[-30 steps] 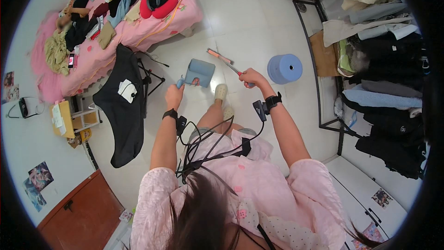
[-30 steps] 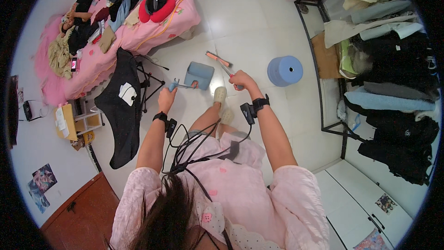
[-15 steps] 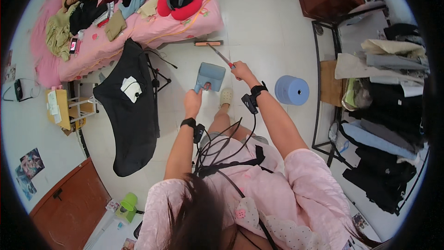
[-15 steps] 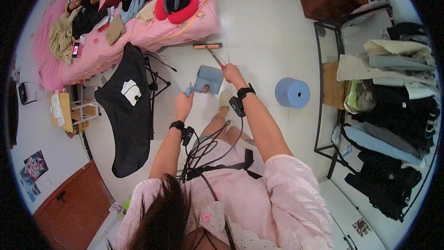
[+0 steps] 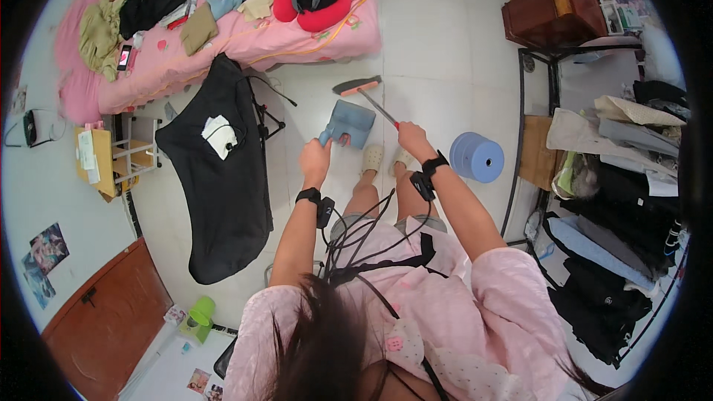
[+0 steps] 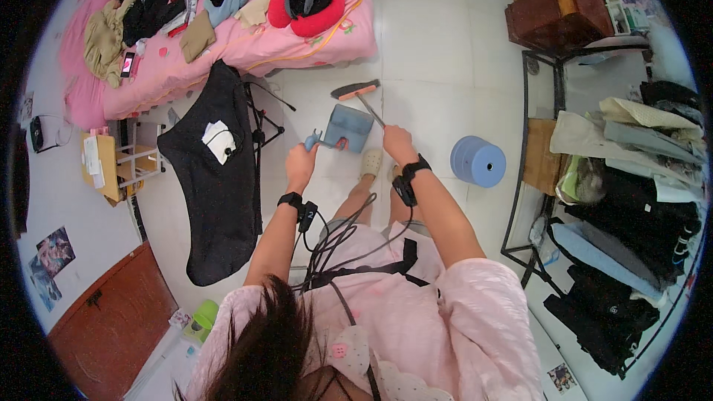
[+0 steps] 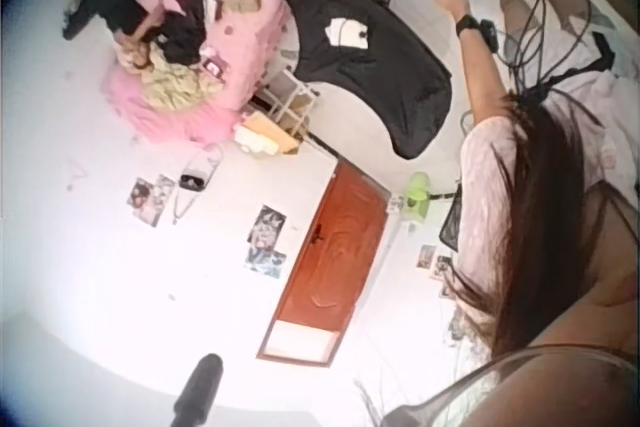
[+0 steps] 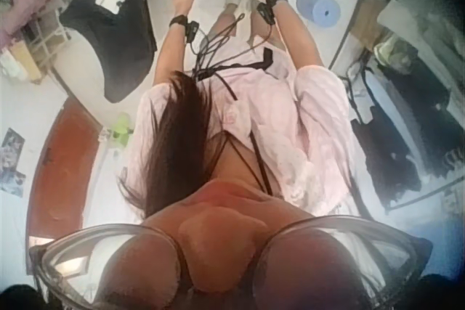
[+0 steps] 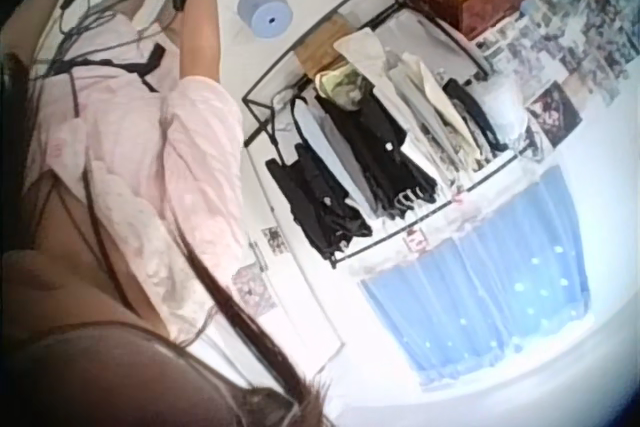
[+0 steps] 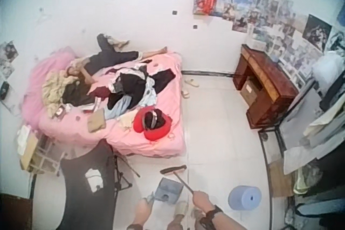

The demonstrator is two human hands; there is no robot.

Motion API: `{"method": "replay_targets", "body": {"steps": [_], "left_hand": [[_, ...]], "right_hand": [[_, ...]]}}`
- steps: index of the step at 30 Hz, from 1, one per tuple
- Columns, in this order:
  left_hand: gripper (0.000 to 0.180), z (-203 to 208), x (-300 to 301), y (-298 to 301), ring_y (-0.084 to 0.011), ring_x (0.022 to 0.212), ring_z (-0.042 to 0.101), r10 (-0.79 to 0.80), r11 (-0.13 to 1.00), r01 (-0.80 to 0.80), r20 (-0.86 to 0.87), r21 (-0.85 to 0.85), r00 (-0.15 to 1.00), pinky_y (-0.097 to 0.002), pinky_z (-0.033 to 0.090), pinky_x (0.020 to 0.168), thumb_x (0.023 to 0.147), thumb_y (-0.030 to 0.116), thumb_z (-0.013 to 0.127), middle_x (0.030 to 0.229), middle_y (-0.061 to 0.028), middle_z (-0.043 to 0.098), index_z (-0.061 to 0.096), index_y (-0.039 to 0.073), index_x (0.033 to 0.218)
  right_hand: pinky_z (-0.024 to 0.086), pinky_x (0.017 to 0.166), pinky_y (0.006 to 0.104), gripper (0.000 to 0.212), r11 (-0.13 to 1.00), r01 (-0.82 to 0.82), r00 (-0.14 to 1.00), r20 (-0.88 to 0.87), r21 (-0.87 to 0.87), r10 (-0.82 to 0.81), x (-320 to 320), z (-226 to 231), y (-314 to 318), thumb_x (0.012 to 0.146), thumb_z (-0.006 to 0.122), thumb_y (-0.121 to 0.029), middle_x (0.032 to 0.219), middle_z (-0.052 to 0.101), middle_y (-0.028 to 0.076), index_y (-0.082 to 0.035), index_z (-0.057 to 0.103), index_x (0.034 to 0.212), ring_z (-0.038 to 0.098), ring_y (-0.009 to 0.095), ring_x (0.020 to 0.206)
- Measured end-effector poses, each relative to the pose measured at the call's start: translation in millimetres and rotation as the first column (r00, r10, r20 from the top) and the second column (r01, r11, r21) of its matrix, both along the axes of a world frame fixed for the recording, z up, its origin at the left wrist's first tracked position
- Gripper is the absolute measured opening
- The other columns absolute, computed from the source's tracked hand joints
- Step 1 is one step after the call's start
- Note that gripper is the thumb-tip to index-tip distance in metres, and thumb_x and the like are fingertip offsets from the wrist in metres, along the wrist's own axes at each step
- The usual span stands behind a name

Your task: The person sweeps the tiled floor using a broom and a dustpan, gathering small debris and sweeping it into the pan.

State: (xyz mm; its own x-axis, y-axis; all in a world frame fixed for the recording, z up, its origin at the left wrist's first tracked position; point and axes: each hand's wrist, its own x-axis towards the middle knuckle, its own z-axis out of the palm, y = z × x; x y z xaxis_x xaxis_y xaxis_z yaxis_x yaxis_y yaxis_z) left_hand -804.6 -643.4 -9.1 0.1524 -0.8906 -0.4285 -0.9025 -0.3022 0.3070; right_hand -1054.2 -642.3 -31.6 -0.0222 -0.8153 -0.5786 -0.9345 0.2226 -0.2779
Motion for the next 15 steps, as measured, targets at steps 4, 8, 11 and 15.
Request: {"method": "replay_targets", "body": {"steps": [4, 8, 11, 15], "left_hand": [[0.04, -1.6, 1.7, -19.0, -0.0373, 0.073, 0.059, -0.029, 0.999, 0.029, 0.006, -0.02, 1.0, -0.043, 0.047, 0.064, 0.078, 0.038, 0.057, 0.077, -0.0219, 0.06, 0.06, -0.003, 0.077], [0.042, 2.1, -5.1, -32.9, -0.0377, 0.074, 0.059, -0.042, 0.999, 0.042, 0.0, -0.003, 0.999, -0.0437, 0.047, 0.065, 0.078, 0.038, 0.057, 0.076, -0.0218, 0.06, 0.06, -0.003, 0.078], [0.04, 5.6, -13.0, -40.0, -0.0369, 0.074, 0.059, -0.046, 0.999, 0.046, 0.005, 0.012, 0.999, -0.0425, 0.047, 0.065, 0.078, 0.036, 0.057, 0.077, -0.0213, 0.06, 0.06, -0.003, 0.078], [0.039, 2.0, -14.8, -42.4, -0.0368, 0.074, 0.059, -0.041, 0.999, 0.041, 0.003, 0.008, 0.999, -0.0425, 0.047, 0.065, 0.078, 0.036, 0.056, 0.077, -0.0213, 0.06, 0.061, -0.003, 0.077]], "right_hand": [[0.048, 0.064, 0.0419, 0.019, 0.989, -0.02, 0.998, 0.066, 0.145, 0.01, -7.4, 20.9, -6.5, 0.076, 0.048, -0.013, 0.082, 0.06, 0.021, 0.0, 0.06, 0.083, 0.06, 0.034, 0.076], [0.04, 0.041, 0.035, 0.023, 0.932, 0.033, 0.987, 0.138, 0.362, -0.089, -21.7, 41.5, -19.8, 0.076, 0.053, -0.017, 0.052, 0.055, 0.015, 0.003, 0.058, 0.065, 0.053, 0.025, 0.043], [0.034, 0.036, 0.0302, 0.027, 0.881, 0.116, 0.962, 0.168, 0.459, -0.214, -42.3, 42.7, -27.2, 0.076, 0.055, -0.021, 0.046, 0.048, 0.007, 0.0, 0.054, 0.06, 0.044, 0.017, 0.036], [0.03, 0.033, 0.0274, 0.03, 0.845, 0.179, 0.915, 0.229, 0.504, -0.331, -65.4, 36.3, -38.9, 0.076, 0.057, -0.022, 0.043, 0.044, 0.004, -0.002, 0.05, 0.055, 0.04, 0.015, 0.034]]}}
